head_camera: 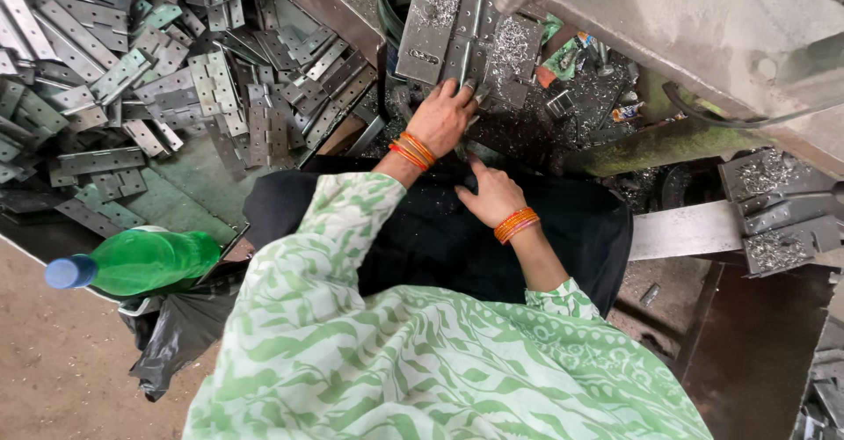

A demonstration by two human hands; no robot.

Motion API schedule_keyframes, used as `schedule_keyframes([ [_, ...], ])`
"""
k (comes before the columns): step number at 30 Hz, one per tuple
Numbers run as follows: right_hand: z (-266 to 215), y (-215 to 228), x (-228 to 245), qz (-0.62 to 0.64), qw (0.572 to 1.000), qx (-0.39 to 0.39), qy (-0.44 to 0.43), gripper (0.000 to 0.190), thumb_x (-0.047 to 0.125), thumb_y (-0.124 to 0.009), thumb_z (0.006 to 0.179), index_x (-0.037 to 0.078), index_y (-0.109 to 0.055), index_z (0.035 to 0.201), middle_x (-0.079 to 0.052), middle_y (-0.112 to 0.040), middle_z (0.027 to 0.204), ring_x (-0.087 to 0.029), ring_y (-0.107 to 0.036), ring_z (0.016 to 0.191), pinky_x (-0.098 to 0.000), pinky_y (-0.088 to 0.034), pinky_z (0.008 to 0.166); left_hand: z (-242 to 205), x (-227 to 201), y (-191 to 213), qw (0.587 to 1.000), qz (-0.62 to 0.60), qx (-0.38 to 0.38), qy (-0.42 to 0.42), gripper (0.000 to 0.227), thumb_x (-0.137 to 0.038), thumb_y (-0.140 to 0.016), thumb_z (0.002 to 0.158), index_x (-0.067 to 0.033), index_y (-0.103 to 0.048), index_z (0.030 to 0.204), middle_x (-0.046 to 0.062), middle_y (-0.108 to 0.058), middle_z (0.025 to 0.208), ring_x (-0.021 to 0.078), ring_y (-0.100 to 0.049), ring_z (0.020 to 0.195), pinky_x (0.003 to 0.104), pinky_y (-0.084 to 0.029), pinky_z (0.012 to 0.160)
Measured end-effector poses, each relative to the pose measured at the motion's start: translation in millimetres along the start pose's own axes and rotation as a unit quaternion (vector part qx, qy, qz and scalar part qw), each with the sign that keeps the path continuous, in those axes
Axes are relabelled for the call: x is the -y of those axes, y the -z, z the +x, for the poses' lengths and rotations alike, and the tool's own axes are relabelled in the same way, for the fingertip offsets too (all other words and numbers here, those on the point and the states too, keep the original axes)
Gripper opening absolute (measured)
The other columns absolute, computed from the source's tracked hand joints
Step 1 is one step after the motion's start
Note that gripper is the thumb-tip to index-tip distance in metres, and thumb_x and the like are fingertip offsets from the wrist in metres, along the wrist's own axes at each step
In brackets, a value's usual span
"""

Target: The person sits on the floor and repeatedly picks up small metal brackets from a pile. They place each bracket onto a grinding machine, hold it against the grinding wheel with their left hand, and use a dark cloth in their right hand to wipe the surface. The processed parts are then discarded into a pile.

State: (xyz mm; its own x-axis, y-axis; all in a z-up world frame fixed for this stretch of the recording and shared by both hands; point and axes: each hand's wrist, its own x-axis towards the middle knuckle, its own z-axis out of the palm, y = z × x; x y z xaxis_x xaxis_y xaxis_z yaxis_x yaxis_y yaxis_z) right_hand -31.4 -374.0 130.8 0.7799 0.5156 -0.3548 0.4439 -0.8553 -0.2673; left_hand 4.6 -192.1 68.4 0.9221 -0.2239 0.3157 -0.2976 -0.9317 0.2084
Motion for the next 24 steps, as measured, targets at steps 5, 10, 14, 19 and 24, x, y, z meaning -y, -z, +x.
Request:
schedule_keyframes([
  [5,0,2,3,0.002,1.0,-0.009,0.013,0.076,0.04,-0.07,0.086,0.009,-0.044,0.15,-0.028,-0.07,0.111,-0.045,-0.068,0.102,-0.0539,-0.055,0.088,-4,27,3,0.986,0.146,-0.072,-0.034,0.044,-0.024,-0.054,0.092,-0.0061,-0.067,0.131,0.017,-0.056,0.14,0.0401,-0.043,0.137,0.058,-0.03,0.116],
  [10,-1,3,5,0.005,1.0,-0.005,0.01,0.075,0.039,-0.07,0.086,0.009,-0.045,0.15,-0.028,-0.069,0.113,-0.046,-0.067,0.103,-0.0529,-0.055,0.088,9,29,-3,0.988,0.141,-0.024,0.057,0.036,-0.025,-0.055,0.094,-0.0044,-0.074,0.117,0.015,-0.059,0.137,0.0411,-0.04,0.14,0.069,-0.024,0.115],
  [14,0,-5,0,0.019,1.0,-0.017,0.016,0.076,0.038,-0.07,0.086,0.009,-0.045,0.151,-0.027,-0.069,0.113,-0.045,-0.067,0.104,-0.0526,-0.055,0.088,26,30,-10,0.989,0.111,-0.031,0.096,0.033,-0.024,-0.055,0.097,-0.0046,-0.075,0.114,0.014,-0.061,0.135,0.0429,-0.038,0.141,0.074,-0.022,0.114],
  [19,-9,-54,-15,0.053,0.997,-0.056,-0.003,0.082,0.032,-0.071,0.084,0.015,-0.037,0.157,-0.024,-0.069,0.119,-0.044,-0.067,0.108,-0.0516,-0.055,0.09,38,28,-13,0.983,0.131,-0.066,0.112,0.038,-0.025,-0.056,0.091,-0.0048,-0.076,0.115,0.012,-0.062,0.133,0.0419,-0.038,0.138,0.075,-0.022,0.111],
  [24,-7,-87,-31,0.09,0.993,-0.079,-0.003,0.087,0.027,-0.072,0.084,0.017,-0.03,0.159,-0.023,-0.069,0.125,-0.044,-0.066,0.112,-0.0514,-0.054,0.092,31,26,-16,0.984,0.132,-0.042,0.109,0.033,-0.026,-0.057,0.094,-0.0073,-0.077,0.113,0.013,-0.061,0.138,0.0421,-0.037,0.141,0.074,-0.023,0.112],
])
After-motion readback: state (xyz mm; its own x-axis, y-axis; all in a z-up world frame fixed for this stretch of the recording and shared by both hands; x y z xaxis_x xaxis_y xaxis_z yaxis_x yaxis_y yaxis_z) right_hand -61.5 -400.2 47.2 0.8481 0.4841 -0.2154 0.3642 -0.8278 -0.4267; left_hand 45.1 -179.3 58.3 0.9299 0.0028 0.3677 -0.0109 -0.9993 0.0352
